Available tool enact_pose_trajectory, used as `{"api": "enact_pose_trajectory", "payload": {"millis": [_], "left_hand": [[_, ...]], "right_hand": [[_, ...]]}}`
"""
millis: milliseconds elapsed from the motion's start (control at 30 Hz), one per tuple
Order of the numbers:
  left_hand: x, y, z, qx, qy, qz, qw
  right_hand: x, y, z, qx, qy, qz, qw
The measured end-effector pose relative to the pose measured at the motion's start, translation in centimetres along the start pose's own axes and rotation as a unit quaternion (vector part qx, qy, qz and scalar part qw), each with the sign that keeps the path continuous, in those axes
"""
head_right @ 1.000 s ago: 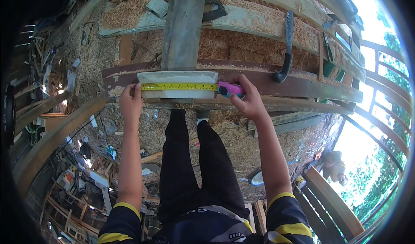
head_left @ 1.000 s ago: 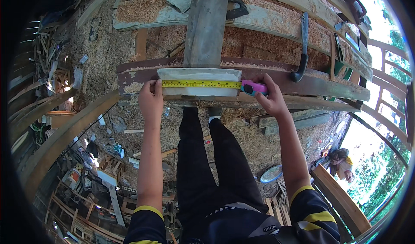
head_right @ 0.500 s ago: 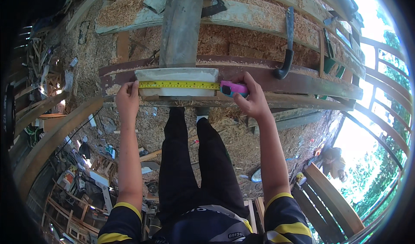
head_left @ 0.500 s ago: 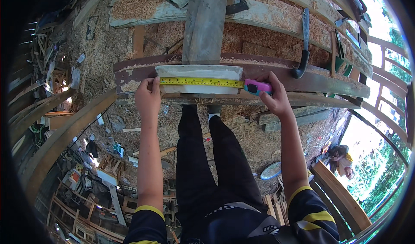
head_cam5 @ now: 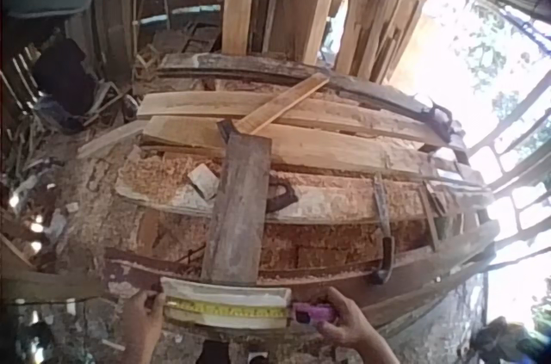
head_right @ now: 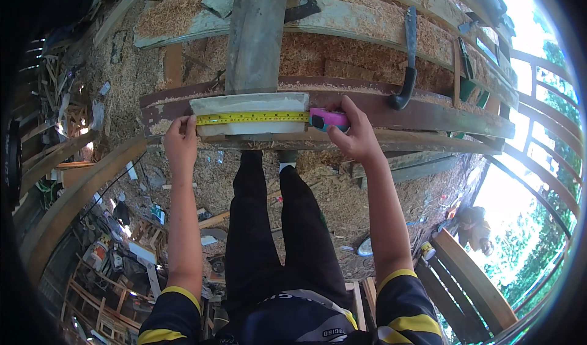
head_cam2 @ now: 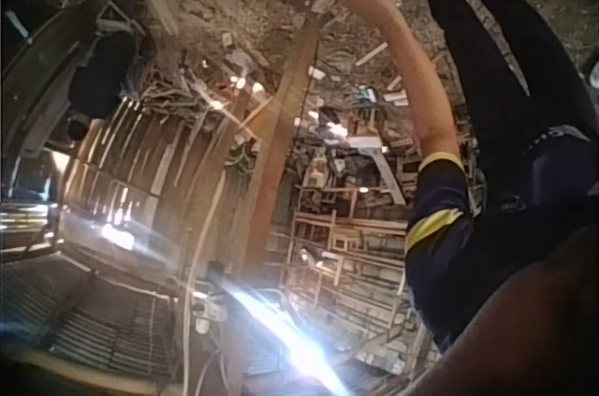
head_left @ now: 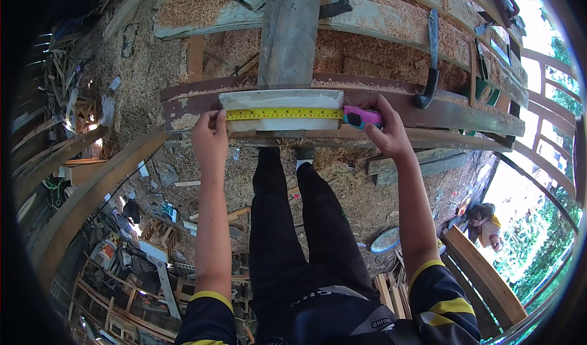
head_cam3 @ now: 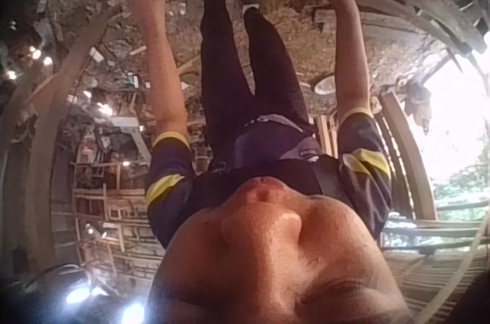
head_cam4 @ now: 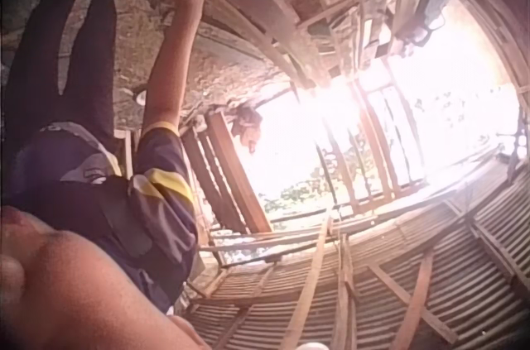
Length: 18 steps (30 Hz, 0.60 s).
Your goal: Measuring a wooden plank with a tape measure and marking it before using a power drill.
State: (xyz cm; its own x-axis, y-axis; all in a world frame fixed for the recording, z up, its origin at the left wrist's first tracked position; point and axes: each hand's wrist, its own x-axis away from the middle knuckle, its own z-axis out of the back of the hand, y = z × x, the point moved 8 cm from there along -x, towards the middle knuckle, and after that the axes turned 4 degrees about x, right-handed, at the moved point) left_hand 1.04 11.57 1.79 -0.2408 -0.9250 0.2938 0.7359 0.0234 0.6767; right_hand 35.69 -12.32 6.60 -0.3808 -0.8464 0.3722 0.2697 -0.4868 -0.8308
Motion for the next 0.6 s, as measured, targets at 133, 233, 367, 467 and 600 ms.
{"api": "enact_pose_trajectory", "payload": {"millis": [133,233,367,467,600], "left_hand": [[0.3,-0.5,0.0,0.002,-0.016,0.032,0.999],[0.5,-0.6,0.0,0.006,-0.021,0.037,0.999],[0.3,-0.6,0.3,0.005,-0.015,0.032,0.999],[0.5,-0.1,0.2,0.01,0.001,0.018,1.0],[1.3,2.8,0.5,-0.085,0.053,-0.132,0.986]], "right_hand": [[-0.3,0.0,0.0,0.004,0.0,-0.007,1.0],[-0.3,0.1,0.0,0.004,-0.003,-0.009,1.0],[-0.4,0.0,0.0,0.007,-0.01,-0.007,1.0],[-0.4,0.2,0.0,0.018,-0.014,0.0,1.0],[-0.5,0.3,0.0,0.015,-0.015,0.004,1.0]]}}
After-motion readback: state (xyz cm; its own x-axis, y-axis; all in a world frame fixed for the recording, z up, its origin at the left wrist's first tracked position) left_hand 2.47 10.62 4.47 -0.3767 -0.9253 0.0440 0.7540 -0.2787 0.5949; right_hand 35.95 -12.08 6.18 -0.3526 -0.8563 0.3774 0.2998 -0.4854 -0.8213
